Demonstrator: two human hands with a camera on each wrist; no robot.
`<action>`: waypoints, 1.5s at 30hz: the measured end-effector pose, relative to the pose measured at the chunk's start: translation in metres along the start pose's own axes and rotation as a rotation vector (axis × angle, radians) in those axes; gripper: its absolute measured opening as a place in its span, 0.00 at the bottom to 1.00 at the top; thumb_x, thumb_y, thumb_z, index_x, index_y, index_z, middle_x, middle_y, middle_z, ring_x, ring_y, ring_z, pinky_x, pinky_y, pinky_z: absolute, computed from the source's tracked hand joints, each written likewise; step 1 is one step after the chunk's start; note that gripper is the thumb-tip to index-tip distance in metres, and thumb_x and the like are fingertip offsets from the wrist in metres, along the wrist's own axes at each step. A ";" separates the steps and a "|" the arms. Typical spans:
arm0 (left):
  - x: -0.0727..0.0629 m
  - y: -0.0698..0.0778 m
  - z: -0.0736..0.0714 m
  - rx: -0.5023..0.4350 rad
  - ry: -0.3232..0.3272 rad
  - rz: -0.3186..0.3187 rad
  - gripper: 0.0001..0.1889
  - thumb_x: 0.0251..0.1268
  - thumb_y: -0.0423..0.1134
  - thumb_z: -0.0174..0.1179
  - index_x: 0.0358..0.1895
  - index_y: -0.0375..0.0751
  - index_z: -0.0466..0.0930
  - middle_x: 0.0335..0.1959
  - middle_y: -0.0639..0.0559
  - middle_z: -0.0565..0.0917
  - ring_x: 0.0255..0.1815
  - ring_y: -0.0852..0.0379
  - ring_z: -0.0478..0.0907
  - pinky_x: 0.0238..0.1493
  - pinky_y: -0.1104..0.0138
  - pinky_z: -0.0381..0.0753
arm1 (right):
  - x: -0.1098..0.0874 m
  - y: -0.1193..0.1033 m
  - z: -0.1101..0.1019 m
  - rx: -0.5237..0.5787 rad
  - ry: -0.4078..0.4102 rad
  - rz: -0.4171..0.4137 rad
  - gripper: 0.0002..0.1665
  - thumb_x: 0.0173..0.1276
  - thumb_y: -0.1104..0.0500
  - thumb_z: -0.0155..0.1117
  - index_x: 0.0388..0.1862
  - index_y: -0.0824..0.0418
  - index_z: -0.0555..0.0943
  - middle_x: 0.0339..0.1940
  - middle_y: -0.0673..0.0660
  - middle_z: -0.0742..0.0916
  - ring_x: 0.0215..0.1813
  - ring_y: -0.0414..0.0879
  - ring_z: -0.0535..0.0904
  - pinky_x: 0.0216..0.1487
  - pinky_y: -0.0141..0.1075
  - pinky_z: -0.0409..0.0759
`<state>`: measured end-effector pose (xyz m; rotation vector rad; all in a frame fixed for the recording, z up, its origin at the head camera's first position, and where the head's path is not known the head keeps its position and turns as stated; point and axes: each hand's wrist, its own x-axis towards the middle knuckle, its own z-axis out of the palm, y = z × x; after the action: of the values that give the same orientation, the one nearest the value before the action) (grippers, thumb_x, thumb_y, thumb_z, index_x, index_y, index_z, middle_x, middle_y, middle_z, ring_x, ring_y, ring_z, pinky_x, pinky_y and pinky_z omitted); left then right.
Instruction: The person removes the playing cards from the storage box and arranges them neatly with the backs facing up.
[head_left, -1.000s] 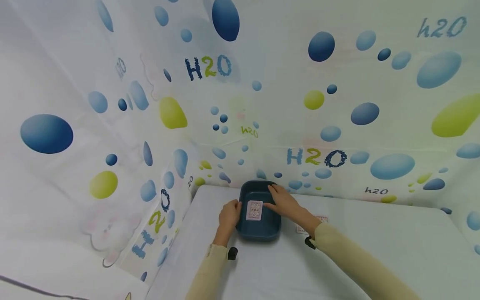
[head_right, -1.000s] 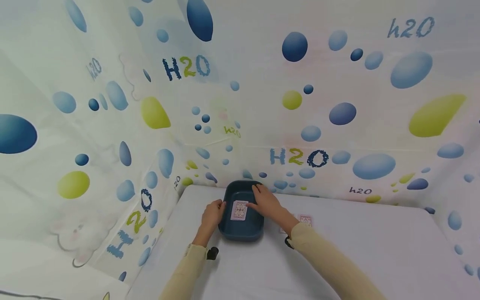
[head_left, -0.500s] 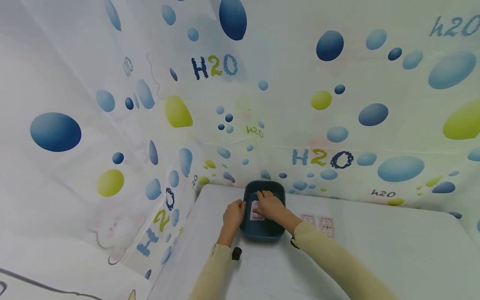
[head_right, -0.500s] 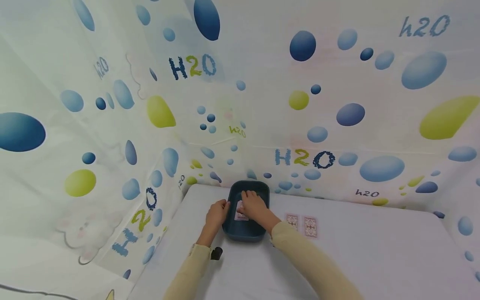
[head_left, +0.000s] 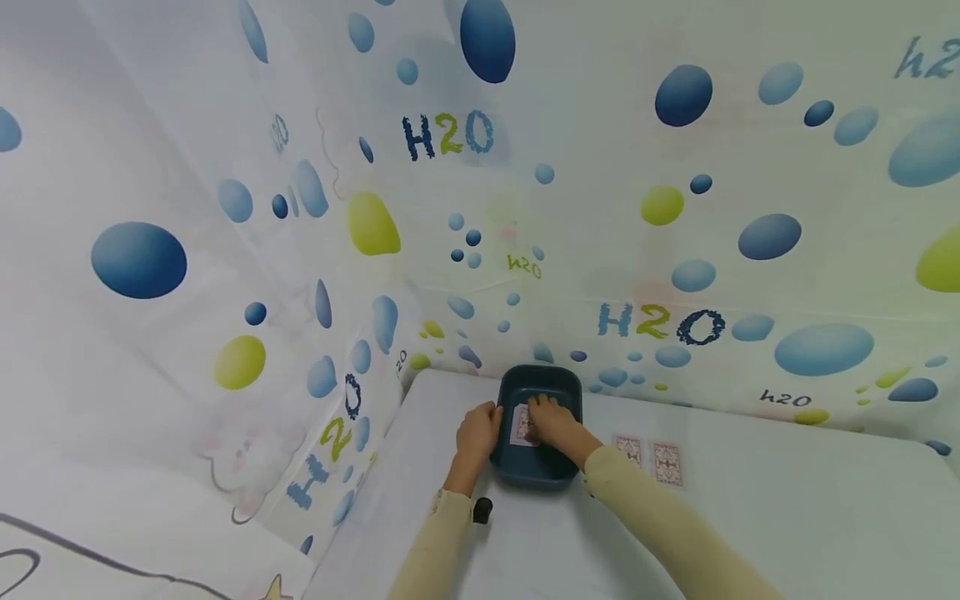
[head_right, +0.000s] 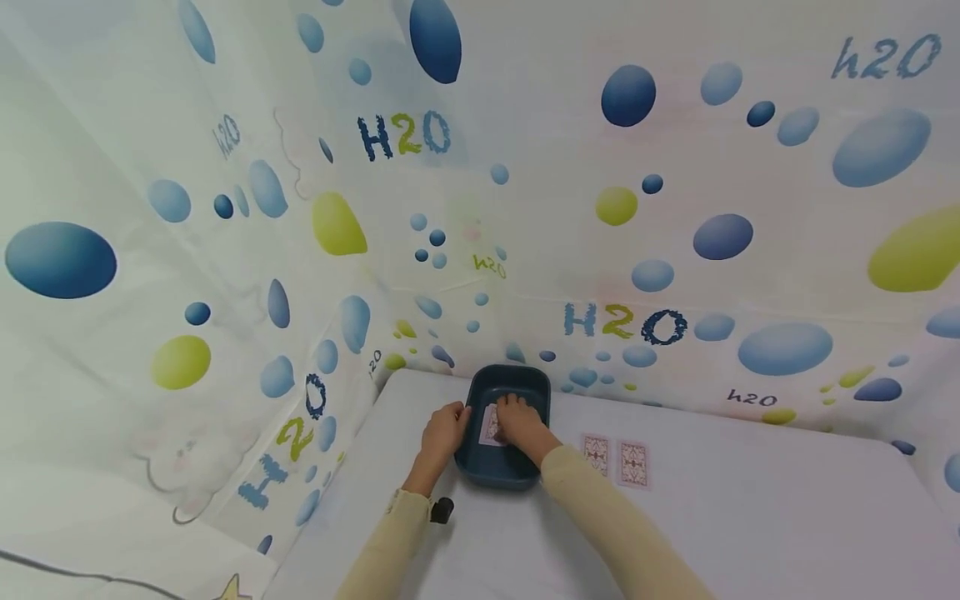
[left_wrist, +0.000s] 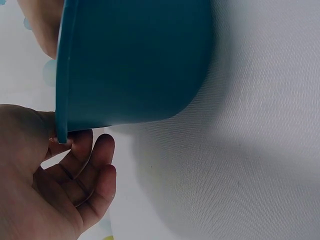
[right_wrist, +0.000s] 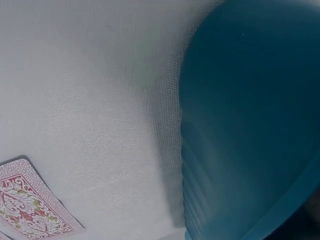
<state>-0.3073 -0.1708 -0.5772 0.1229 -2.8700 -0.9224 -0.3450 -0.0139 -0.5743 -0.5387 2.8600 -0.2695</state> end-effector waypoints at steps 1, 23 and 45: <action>0.000 0.001 0.000 -0.002 0.003 0.008 0.18 0.77 0.43 0.54 0.24 0.43 0.70 0.19 0.52 0.67 0.20 0.56 0.65 0.22 0.65 0.60 | -0.001 0.000 -0.001 -0.004 0.011 -0.001 0.41 0.66 0.49 0.72 0.69 0.68 0.68 0.66 0.70 0.74 0.66 0.64 0.73 0.64 0.54 0.76; -0.002 0.014 0.005 0.007 -0.013 -0.009 0.18 0.78 0.43 0.53 0.25 0.42 0.71 0.20 0.51 0.69 0.21 0.54 0.66 0.23 0.63 0.61 | -0.012 0.014 -0.007 0.507 0.136 0.012 0.30 0.69 0.70 0.58 0.68 0.59 0.64 0.47 0.65 0.84 0.37 0.51 0.81 0.34 0.41 0.78; -0.001 0.007 0.001 0.042 -0.016 -0.057 0.16 0.78 0.43 0.52 0.28 0.40 0.73 0.22 0.49 0.72 0.23 0.53 0.69 0.25 0.63 0.63 | -0.077 0.075 -0.041 0.771 0.096 -0.101 0.28 0.72 0.63 0.63 0.69 0.61 0.69 0.29 0.55 0.81 0.32 0.46 0.76 0.37 0.40 0.81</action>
<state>-0.3067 -0.1643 -0.5735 0.2027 -2.9160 -0.8767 -0.3101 0.0893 -0.5371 -0.5023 2.5153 -1.3556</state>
